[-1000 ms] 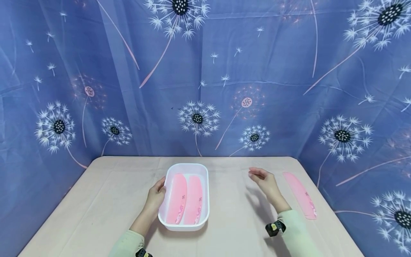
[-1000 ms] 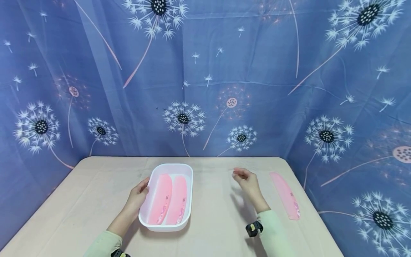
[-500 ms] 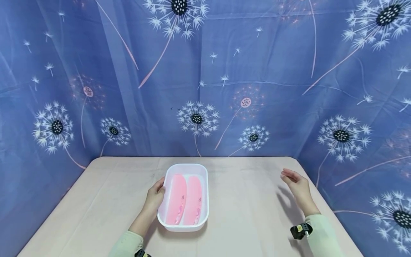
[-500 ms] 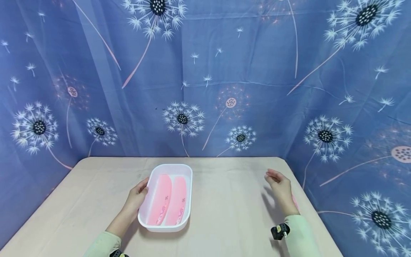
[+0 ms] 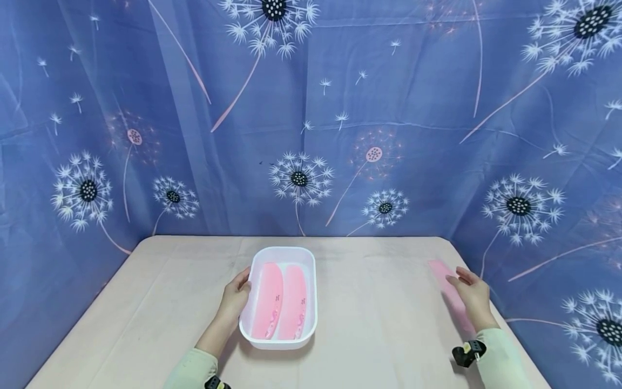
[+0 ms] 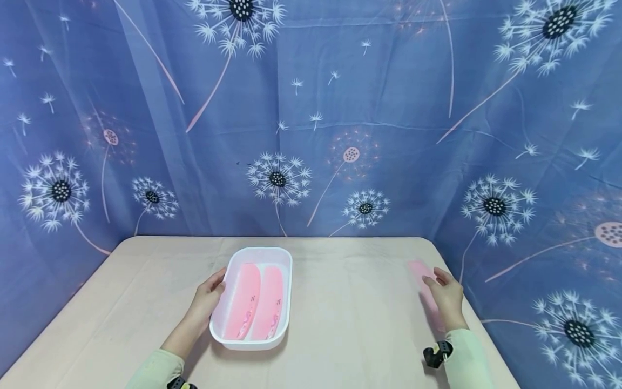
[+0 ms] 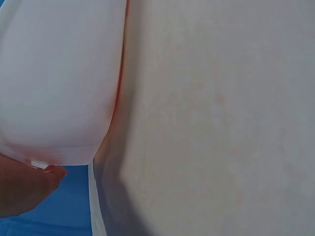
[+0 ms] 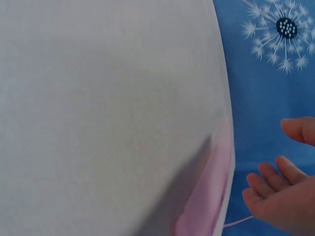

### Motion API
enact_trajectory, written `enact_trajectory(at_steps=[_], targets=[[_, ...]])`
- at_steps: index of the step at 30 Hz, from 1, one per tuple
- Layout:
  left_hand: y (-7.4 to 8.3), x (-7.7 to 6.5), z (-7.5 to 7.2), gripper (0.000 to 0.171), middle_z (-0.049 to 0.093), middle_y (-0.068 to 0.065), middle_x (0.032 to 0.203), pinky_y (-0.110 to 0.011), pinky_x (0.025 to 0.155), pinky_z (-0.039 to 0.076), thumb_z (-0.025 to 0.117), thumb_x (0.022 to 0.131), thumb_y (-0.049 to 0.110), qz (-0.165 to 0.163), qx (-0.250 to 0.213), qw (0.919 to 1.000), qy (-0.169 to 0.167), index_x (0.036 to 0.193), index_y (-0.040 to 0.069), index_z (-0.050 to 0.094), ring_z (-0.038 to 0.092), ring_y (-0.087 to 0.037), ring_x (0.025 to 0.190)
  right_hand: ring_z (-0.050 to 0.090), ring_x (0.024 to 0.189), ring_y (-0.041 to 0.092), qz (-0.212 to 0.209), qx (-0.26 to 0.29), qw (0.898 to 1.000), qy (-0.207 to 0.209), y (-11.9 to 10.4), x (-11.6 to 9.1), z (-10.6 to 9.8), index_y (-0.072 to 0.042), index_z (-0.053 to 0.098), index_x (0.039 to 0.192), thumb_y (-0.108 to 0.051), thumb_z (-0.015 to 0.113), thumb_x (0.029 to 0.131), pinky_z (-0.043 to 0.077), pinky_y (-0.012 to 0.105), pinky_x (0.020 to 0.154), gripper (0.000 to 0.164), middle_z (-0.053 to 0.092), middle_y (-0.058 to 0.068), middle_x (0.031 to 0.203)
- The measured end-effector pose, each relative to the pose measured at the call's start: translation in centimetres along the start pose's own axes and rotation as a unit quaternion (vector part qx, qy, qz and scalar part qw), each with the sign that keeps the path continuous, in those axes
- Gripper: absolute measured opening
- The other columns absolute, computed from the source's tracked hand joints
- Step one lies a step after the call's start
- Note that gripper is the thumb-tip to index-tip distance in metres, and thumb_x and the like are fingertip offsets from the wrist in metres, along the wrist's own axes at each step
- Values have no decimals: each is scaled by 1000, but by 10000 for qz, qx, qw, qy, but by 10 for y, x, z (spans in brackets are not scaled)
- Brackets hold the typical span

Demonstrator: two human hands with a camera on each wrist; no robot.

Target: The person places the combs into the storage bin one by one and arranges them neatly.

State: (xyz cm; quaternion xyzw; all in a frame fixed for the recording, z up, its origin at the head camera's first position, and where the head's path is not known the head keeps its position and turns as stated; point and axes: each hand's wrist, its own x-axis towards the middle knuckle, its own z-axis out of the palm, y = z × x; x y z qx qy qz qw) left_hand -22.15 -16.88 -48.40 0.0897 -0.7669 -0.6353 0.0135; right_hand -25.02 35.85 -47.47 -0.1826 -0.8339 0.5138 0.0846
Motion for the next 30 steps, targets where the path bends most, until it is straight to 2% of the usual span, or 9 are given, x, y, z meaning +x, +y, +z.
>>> enact_trajectory(at_steps=[3, 6, 8, 10, 18, 24, 30], targets=[[1, -1, 0, 48, 36, -23, 148, -51, 113, 28, 36, 101, 7, -2, -52, 10000, -10, 148, 2, 32, 32, -41, 138, 37, 132, 37, 275, 77, 9996, -48, 3, 1, -2, 6, 35, 144, -23, 58, 94, 38, 8, 74, 62, 38, 29, 145], [1, -1, 0, 48, 35, -23, 149, -50, 113, 29, 36, 101, 7, -6, -67, 10000, -32, 148, 3, 31, 31, -40, 138, 34, 133, 41, 402, 118, 9990, -161, 5, 1, -4, 7, 32, 145, -23, 58, 93, 46, 26, 93, 65, 34, 30, 147], [1, -1, 0, 48, 36, -22, 149, -50, 113, 29, 36, 101, 7, -1, -56, 10000, -35, 149, 3, 31, 31, -40, 138, 33, 134, 43, 454, 142, 9987, -197, 6, 2, -4, 8, 31, 145, -22, 58, 92, 42, 41, 103, 66, 32, 31, 147], [0, -1, 0, 48, 36, -22, 149, -50, 113, 29, 36, 101, 7, 3, -67, 10000, -44, 149, 3, 31, 32, -40, 138, 29, 135, 45, 520, 145, 9983, -240, 7, 2, -4, 9, 30, 145, -21, 58, 92, 30, 53, 111, 67, 30, 31, 148], [-1, -1, -1, 48, 36, -25, 148, -50, 113, 29, 36, 100, 5, 57, -148, 9999, -32, 148, 1, 32, 32, -41, 137, 38, 130, 43, 506, -82, 9986, -119, 8, 2, -2, 11, 37, 140, -15, 63, 87, 36, 48, 107, 65, 35, 31, 144], [0, -3, -1, 48, 35, -25, 148, -50, 113, 29, 37, 100, 6, 53, -101, 9999, -40, 148, 1, 32, 32, -42, 137, 29, 135, 46, 774, 248, 9965, -219, 7, 2, -4, 10, 30, 144, -12, 63, 86, 29, 53, 112, 70, 29, 32, 148], [1, -4, -1, 48, 36, -25, 147, -50, 113, 30, 37, 100, 6, 107, -76, 9999, -21, 148, 1, 32, 33, -42, 136, 31, 134, 46, 862, 202, 9961, 12, 9, 3, -5, 11, 33, 142, -10, 63, 84, 29, 53, 112, 69, 30, 33, 147]])
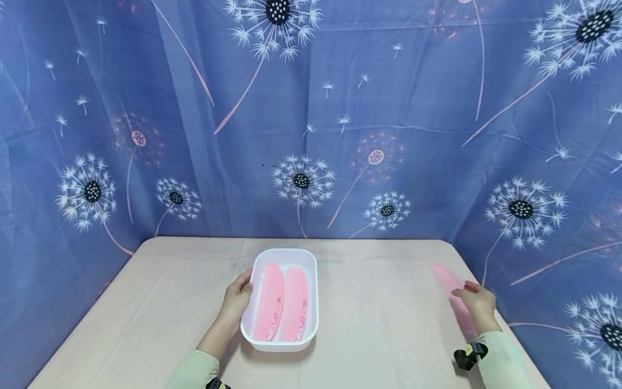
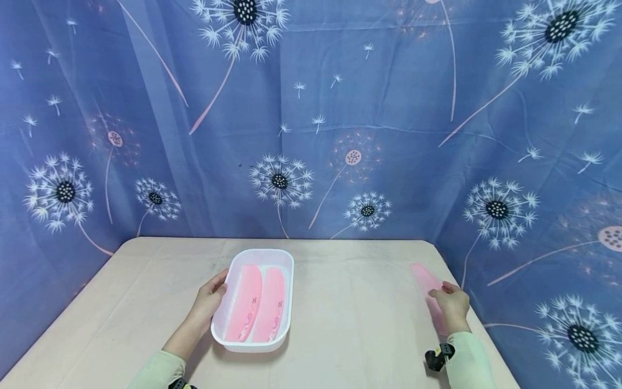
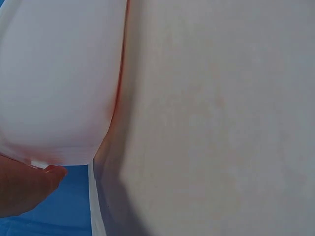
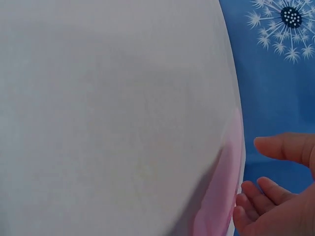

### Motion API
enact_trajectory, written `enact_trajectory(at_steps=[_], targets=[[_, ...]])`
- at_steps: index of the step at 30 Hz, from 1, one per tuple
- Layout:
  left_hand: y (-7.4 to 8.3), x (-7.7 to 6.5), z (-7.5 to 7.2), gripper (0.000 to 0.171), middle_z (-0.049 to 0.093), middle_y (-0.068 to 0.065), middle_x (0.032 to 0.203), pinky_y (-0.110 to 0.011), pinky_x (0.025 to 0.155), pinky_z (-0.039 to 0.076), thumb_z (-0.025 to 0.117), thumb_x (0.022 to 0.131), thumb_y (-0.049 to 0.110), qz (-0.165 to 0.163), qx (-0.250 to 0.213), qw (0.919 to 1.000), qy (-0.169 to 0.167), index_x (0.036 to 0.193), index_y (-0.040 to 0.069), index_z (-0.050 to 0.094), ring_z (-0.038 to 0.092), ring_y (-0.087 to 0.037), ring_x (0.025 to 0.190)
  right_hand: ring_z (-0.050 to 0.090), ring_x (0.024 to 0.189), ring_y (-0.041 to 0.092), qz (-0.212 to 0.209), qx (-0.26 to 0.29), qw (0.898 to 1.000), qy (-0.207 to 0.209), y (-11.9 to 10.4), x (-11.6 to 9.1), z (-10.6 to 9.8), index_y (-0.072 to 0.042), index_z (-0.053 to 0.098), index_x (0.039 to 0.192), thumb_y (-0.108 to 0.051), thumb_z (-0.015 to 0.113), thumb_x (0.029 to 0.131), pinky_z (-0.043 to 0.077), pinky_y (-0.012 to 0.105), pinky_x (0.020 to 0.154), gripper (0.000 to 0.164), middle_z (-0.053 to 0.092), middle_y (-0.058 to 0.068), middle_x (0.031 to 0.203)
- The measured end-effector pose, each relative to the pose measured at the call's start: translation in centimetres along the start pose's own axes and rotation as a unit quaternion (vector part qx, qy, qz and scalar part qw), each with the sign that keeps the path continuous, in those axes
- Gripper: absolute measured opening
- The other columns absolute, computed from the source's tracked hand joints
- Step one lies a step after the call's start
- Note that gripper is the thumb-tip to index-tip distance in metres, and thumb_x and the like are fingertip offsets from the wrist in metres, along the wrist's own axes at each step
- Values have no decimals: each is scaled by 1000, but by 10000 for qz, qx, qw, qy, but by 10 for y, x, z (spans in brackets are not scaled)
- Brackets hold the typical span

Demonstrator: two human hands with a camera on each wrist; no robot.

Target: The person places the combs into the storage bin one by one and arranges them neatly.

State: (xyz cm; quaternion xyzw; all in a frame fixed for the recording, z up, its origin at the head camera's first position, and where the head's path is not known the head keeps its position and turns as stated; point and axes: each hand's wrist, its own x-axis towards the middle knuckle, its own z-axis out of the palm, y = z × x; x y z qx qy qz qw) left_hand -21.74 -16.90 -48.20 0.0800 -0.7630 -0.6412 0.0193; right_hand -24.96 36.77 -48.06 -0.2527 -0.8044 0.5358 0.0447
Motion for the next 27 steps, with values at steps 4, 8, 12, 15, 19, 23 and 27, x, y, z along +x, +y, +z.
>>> enact_trajectory(at_steps=[4, 8, 12, 15, 19, 23, 27], targets=[[0, 0, 0, 48, 36, -25, 148, -50, 113, 30, 37, 100, 6, 8, 16, 10000, -8, 148, 1, 32, 33, -42, 136, 28, 135, 47, 130, -21, 9999, -1, 3, 1, -2, 12, 32, 142, -10, 64, 84, 27, 55, 113, 69, 29, 33, 147], [0, 1, -1, 48, 35, -25, 148, -50, 113, 29, 37, 101, 6, 20, 40, 10000, -2, 148, 1, 32, 32, -42, 137, 30, 133, 47, 178, -12, 9998, -37, 5, 1, -1, 12, 32, 142, -8, 65, 83, 28, 55, 112, 71, 30, 33, 146], [1, 0, 0, 48, 35, -24, 148, -50, 113, 29, 37, 101, 7, 8, 47, 10000, -12, 148, 2, 32, 31, -42, 137, 36, 128, 45, 53, -249, 9996, 112, 8, 3, 2, 11, 36, 140, -5, 64, 80, 34, 53, 108, 68, 35, 33, 142], [1, 0, 0, 48, 35, -24, 149, -50, 113, 30, 37, 101, 8, -13, 58, 10000, -5, 148, 3, 32, 31, -41, 138, 37, 125, 44, -53, -419, 9989, 201, 10, 5, 4, 11, 39, 138, -3, 65, 77, 38, 50, 104, 68, 38, 32, 139], [1, 0, 0, 48, 35, -24, 148, -50, 113, 30, 37, 101, 8, -30, 60, 10000, 9, 148, 2, 32, 31, -41, 137, 38, 120, 42, -90, -456, 9985, 274, 11, 6, 6, 11, 42, 136, -2, 67, 76, 42, 47, 97, 67, 42, 32, 134], [1, 1, 0, 48, 35, -24, 148, -50, 113, 30, 37, 101, 7, -22, 26, 10000, 2, 148, 1, 31, 32, -42, 137, 39, 119, 42, -15, -480, 9984, 292, 7, 4, 7, 11, 43, 134, -2, 68, 75, 41, 50, 98, 65, 42, 32, 134], [1, 0, 0, 48, 36, -24, 148, -50, 113, 30, 37, 100, 7, -30, 27, 10000, 6, 148, 2, 31, 32, -41, 137, 34, 125, 46, 157, -559, 9982, 157, 4, 0, 7, 12, 41, 134, -6, 67, 77, 33, 56, 106, 65, 35, 34, 139]])
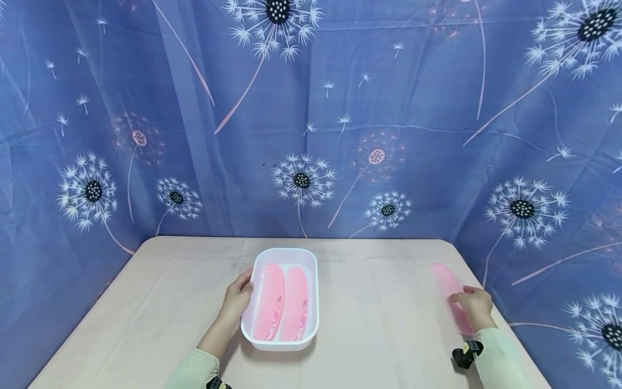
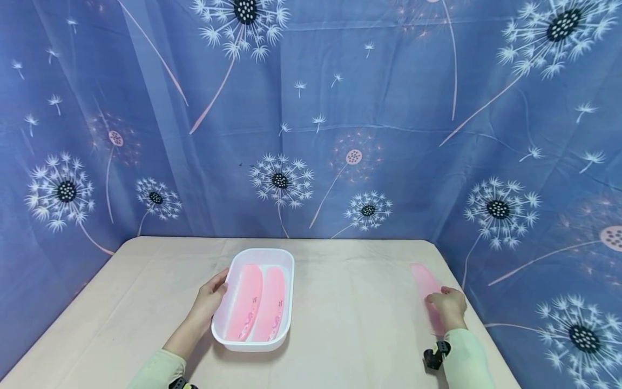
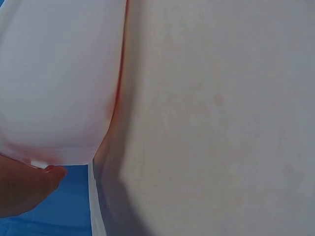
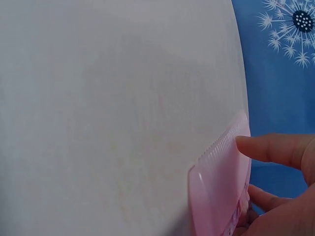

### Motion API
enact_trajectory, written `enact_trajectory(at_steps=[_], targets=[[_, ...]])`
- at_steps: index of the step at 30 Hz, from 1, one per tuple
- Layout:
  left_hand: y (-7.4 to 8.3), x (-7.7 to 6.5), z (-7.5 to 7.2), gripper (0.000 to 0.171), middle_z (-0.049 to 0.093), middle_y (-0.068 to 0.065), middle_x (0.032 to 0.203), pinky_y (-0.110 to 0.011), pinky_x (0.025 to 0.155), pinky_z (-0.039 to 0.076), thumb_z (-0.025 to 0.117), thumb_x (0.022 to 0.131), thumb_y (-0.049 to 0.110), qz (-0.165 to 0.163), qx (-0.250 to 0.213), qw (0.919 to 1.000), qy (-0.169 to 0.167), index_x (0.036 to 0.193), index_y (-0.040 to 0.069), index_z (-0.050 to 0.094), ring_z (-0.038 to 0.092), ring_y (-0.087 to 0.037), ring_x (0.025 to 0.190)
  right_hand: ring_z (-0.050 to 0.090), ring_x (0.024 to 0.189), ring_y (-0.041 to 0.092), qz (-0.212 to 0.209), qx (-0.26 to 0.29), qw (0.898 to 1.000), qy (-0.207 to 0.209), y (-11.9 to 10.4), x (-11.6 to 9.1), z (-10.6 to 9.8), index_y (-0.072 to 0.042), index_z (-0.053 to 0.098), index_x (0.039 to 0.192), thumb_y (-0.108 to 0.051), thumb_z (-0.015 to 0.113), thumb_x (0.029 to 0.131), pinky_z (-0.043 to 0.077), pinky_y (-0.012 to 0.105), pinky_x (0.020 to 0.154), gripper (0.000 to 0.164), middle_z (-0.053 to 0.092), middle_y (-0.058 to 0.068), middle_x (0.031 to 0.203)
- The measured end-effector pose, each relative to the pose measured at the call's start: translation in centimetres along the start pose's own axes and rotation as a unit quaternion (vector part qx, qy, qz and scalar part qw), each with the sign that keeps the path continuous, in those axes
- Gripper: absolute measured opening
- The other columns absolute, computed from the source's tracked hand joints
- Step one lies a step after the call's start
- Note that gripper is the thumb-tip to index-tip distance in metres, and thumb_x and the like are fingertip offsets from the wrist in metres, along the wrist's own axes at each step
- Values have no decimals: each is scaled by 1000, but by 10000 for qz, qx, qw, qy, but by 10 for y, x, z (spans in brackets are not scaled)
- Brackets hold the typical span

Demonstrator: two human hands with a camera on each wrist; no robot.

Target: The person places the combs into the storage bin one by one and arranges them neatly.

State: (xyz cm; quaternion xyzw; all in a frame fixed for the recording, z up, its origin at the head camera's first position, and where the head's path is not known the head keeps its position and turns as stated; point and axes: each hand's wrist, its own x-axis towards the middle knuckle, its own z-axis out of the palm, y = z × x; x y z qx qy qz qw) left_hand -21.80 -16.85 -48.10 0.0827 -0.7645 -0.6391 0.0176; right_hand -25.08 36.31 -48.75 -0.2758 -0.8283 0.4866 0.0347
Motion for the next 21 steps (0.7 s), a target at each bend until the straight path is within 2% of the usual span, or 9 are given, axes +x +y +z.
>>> enact_trajectory(at_steps=[6, 12, 14, 17, 19, 21], targets=[[1, 0, -1, 48, 36, -24, 148, -49, 113, 31, 37, 100, 7, 18, 6, 10000, 7, 148, 2, 31, 32, -41, 137, 27, 130, 49, 151, 7, 9996, -250, 0, -4, -2, 12, 37, 137, -13, 66, 82, 27, 61, 109, 67, 29, 36, 142], [0, 0, -1, 48, 36, -25, 147, -50, 113, 30, 37, 100, 6, 17, 17, 10000, -3, 148, 1, 32, 32, -42, 136, 27, 131, 49, 185, 155, 9987, -451, 1, -5, -5, 9, 34, 140, -18, 67, 83, 29, 64, 107, 71, 27, 35, 145], [0, -1, -1, 48, 36, -25, 147, -50, 112, 30, 37, 100, 6, 6, 6, 10000, 0, 148, 1, 32, 33, -42, 136, 33, 125, 47, 142, 274, 9984, -464, 1, -4, -5, 9, 35, 140, -20, 66, 83, 36, 61, 102, 71, 27, 35, 144], [-1, 0, 0, 48, 36, -25, 147, -51, 112, 30, 37, 100, 6, -4, 1, 10000, 6, 148, 1, 32, 33, -42, 136, 45, 110, 38, 136, 460, 9981, -377, 2, -2, -4, 9, 40, 137, -19, 63, 85, 50, 44, 81, 64, 34, 33, 141], [-1, 0, 0, 48, 36, -25, 147, -51, 112, 30, 37, 100, 5, -2, 2, 10000, 15, 148, 1, 32, 33, -42, 136, 50, 97, 29, 109, 555, 9981, -250, 1, 0, -4, 10, 44, 135, -16, 60, 85, 48, 28, 64, 58, 41, 32, 135], [-1, 0, 0, 48, 36, -25, 147, -51, 113, 30, 37, 100, 5, 2, -3, 10000, 19, 148, 1, 32, 32, -42, 136, 53, 87, 22, 90, 674, 9975, -177, -1, 0, -3, 12, 45, 133, -11, 58, 85, 44, 19, 54, 55, 45, 33, 129]])
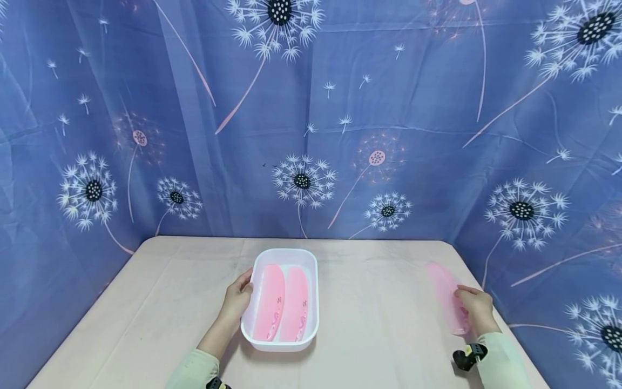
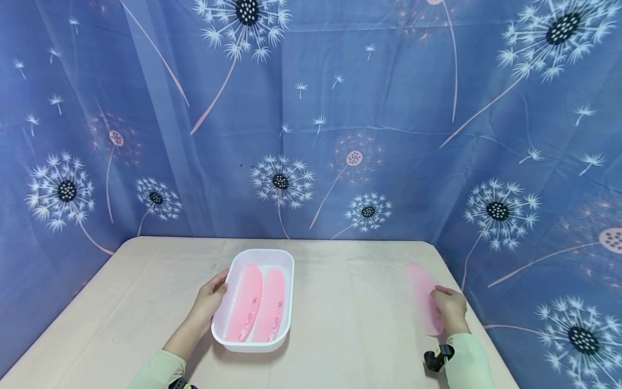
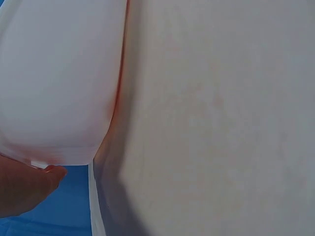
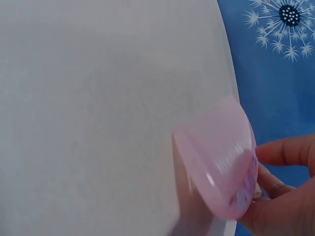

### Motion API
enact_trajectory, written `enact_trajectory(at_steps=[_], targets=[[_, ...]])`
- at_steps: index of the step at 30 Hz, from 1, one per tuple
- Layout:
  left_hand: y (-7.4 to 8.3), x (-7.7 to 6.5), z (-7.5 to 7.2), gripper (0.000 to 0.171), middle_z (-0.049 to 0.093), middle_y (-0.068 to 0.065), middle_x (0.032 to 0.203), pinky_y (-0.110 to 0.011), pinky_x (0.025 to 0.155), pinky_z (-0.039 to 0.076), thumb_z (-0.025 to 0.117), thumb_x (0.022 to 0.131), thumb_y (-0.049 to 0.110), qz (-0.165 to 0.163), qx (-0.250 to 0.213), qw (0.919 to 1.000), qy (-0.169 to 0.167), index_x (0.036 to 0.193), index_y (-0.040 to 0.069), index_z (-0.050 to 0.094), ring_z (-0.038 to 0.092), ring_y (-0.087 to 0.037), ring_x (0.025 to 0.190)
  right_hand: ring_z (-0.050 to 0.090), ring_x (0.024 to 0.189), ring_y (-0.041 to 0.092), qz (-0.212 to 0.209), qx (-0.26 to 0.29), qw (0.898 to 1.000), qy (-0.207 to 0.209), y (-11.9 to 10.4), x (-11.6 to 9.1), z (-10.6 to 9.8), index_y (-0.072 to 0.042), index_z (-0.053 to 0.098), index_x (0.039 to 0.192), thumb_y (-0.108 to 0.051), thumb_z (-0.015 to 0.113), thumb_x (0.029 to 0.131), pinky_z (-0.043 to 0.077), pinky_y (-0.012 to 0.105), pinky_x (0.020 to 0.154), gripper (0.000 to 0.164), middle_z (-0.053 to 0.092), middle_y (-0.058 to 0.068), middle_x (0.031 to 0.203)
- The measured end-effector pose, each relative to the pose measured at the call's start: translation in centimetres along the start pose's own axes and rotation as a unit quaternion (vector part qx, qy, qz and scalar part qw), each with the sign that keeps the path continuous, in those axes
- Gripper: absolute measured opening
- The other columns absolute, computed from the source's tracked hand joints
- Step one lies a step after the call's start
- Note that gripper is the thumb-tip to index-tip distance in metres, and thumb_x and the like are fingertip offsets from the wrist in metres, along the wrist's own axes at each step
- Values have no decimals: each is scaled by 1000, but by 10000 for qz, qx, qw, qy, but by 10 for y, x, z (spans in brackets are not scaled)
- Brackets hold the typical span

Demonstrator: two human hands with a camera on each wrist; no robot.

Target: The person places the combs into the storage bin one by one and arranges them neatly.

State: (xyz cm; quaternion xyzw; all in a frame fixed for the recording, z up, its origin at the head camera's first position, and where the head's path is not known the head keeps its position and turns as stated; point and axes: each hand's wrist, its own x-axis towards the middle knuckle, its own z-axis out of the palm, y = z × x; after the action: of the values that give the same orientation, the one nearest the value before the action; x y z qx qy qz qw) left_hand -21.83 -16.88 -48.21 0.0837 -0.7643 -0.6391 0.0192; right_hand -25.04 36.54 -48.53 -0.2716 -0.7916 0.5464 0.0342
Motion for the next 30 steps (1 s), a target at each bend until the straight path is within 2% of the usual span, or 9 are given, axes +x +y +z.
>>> enact_trajectory(at_steps=[3, 6, 10, 13, 15, 22, 27, 30], targets=[[0, 0, 0, 48, 36, -25, 147, -51, 113, 29, 37, 100, 5, -8, -3, 10000, 14, 148, 1, 32, 32, -42, 137, 53, 76, 13, -83, 205, 9998, -31, -1, 0, 0, 15, 45, 132, -6, 55, 84, 44, 16, 50, 53, 49, 34, 122], [0, 0, 0, 48, 36, -25, 147, -51, 113, 29, 37, 100, 5, -29, 2, 10000, 28, 148, 1, 32, 32, -42, 137, 52, 71, 5, -101, 423, 9990, -119, -2, 0, 1, 15, 45, 133, -5, 56, 85, 46, 14, 52, 53, 55, 29, 115], [0, 0, 0, 48, 36, -25, 148, -51, 113, 29, 37, 100, 5, -28, 1, 10000, 17, 148, 1, 32, 32, -42, 137, 53, 68, 0, -111, 807, 9962, -316, -4, -2, 1, 17, 42, 134, -4, 58, 86, 50, 15, 56, 56, 64, 9, 92], [0, 0, 0, 48, 35, -24, 148, -50, 113, 29, 37, 100, 6, -16, 21, 10000, 1, 148, 2, 32, 31, -42, 137, 56, 68, 0, -132, 1045, 9929, -555, -6, -4, 2, 17, 39, 136, -4, 58, 87, 53, 17, 60, 57, 61, -7, 81], [0, 0, 0, 48, 35, -24, 148, -50, 113, 29, 37, 100, 7, -3, 52, 10000, -5, 148, 2, 32, 31, -42, 137, 57, 69, 0, -186, 1127, 9908, -732, -6, -6, 3, 17, 36, 138, -4, 57, 89, 54, 17, 61, 57, 60, -12, 79], [1, 0, -1, 49, 34, -23, 149, -50, 113, 29, 37, 100, 7, -38, 48, 10000, -46, 148, 3, 32, 30, -41, 138, 60, 71, 1, -170, 1499, 9823, -1106, -10, -10, 8, 15, 38, 139, -5, 57, 92, 55, 17, 66, 55, 60, -15, 78], [0, 1, 0, 49, 34, -24, 149, -50, 113, 30, 37, 100, 7, -42, 44, 10000, -47, 148, 2, 32, 30, -41, 138, 62, 75, 1, -158, 1745, 9741, -1431, -15, -16, 14, 12, 37, 140, -5, 58, 92, 56, 17, 71, 55, 63, -13, 83], [-1, 2, 0, 49, 34, -23, 149, -50, 113, 29, 37, 100, 7, -72, 45, 10000, -46, 148, 3, 32, 30, -41, 138, 63, 75, 2, -241, 1810, 9717, -1500, -18, -19, 20, 10, 41, 138, -5, 59, 92, 57, 18, 71, 52, 63, -12, 82]])
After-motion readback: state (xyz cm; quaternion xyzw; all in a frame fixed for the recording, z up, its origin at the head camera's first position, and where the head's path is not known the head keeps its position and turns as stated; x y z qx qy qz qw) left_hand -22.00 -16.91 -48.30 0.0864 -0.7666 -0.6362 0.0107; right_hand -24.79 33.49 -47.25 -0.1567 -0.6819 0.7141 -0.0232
